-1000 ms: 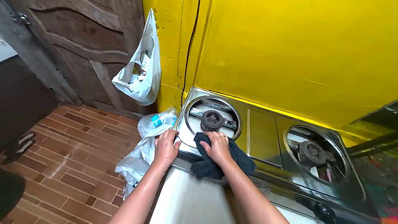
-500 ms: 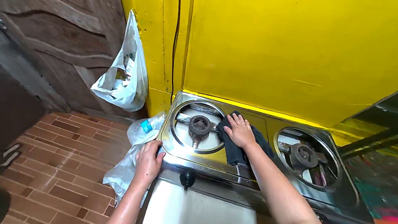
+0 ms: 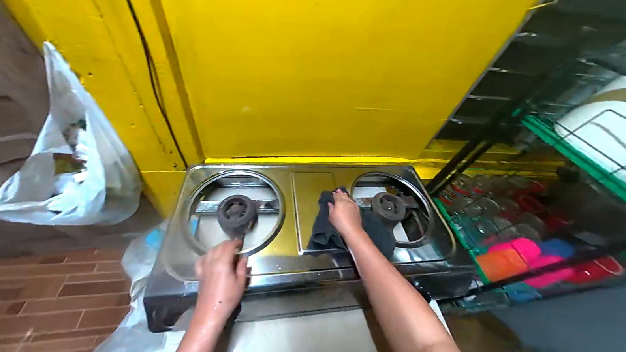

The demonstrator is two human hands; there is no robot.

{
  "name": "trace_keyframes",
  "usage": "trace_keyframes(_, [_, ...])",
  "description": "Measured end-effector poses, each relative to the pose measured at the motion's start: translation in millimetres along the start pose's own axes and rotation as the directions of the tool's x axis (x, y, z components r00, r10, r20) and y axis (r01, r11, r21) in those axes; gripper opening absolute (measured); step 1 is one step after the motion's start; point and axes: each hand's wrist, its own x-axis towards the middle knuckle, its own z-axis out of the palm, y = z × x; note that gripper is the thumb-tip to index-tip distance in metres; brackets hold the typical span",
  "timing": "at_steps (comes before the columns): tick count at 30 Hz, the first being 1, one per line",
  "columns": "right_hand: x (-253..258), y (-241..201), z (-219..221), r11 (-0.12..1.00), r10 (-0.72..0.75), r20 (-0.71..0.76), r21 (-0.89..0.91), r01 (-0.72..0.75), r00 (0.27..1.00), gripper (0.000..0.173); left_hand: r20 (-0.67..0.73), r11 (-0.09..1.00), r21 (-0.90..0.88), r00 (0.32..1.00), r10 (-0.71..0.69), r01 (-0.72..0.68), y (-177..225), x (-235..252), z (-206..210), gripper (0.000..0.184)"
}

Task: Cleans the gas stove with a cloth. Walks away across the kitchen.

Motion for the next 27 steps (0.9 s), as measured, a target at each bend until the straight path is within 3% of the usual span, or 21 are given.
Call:
trace_keyframes(3, [-2.3, -30.4, -15.1, 0.956, -0.101, -0.156, 0.259, 0.139, 0.983, 0.037, 0.111, 0.994, -0.079, 0.990, 0.084, -0.076, 27.4, 17.2, 35.9, 0.034])
trace_keyframes(4, [-6.7, -36.0, -12.7, 0.952, -0.171, -0.138, 0.234, 0.200, 0.976, 0.043, 0.103, 0.993, -0.089, 0.991, 0.083, -0.074, 30.5, 20.2, 47.5, 0.038])
trace_keyframes(6, [-19.0, -44.0, -0.7, 0.972, -0.232, 0.119, 0.052, 0.227, 0.965, 0.066, 0.066, 0.995, -0.085, 0.996, 0.052, -0.046, 31.6, 24.3, 66.0, 0.051])
trace_keyframes(8, [-25.5, -44.1, 22.4, 0.959, -0.236, 0.305, -0.083, 0.273, 0.923, 0.074, -0.002, 0.998, -0.011, 0.998, 0.059, -0.059, 27.5, 24.3, 81.3, 0.062])
trace_keyframes(11, [6.3, -34.7, 26.1, 0.918, -0.324, 0.304, -0.128, 0.375, 0.896, 0.067, -0.071, 0.983, 0.150, 0.990, 0.118, -0.107, 22.0, 24.4, 94.7, 0.069])
trace_keyframes(14, [76.0, -12.7, 6.8, 0.912, -0.357, 0.242, -0.117, 0.393, 0.902, 0.064, -0.066, 0.978, 0.181, 0.991, 0.120, -0.106, 22.1, 21.0, 95.4, 0.073])
trace_keyframes(18, [158.3, 50.2, -30.0, 0.944, -0.268, 0.142, -0.156, 0.289, 0.953, 0.060, -0.053, 0.974, 0.196, 0.991, 0.126, -0.113, 22.4, 20.2, 92.9, 0.074])
trace_keyframes(20, [175.6, 92.8, -54.8, 0.976, -0.107, 0.087, -0.181, 0.121, 0.990, 0.061, -0.051, 0.973, 0.203, 0.991, 0.126, -0.113, 21.9, 19.6, 93.0, 0.074])
trace_keyframes(24, [179.7, 189.2, -97.1, 0.967, 0.225, -0.090, -0.105, -0.234, 0.970, 0.065, -0.037, 0.971, 0.213, 0.992, 0.117, -0.107, 22.9, 19.6, 91.7, 0.073])
trace_keyframes(27, [156.7, 236.5, -111.7, 0.922, 0.384, -0.071, 0.083, -0.379, 0.920, 0.064, -0.056, 0.970, 0.218, 0.991, 0.117, -0.103, 22.7, 19.1, 94.2, 0.075])
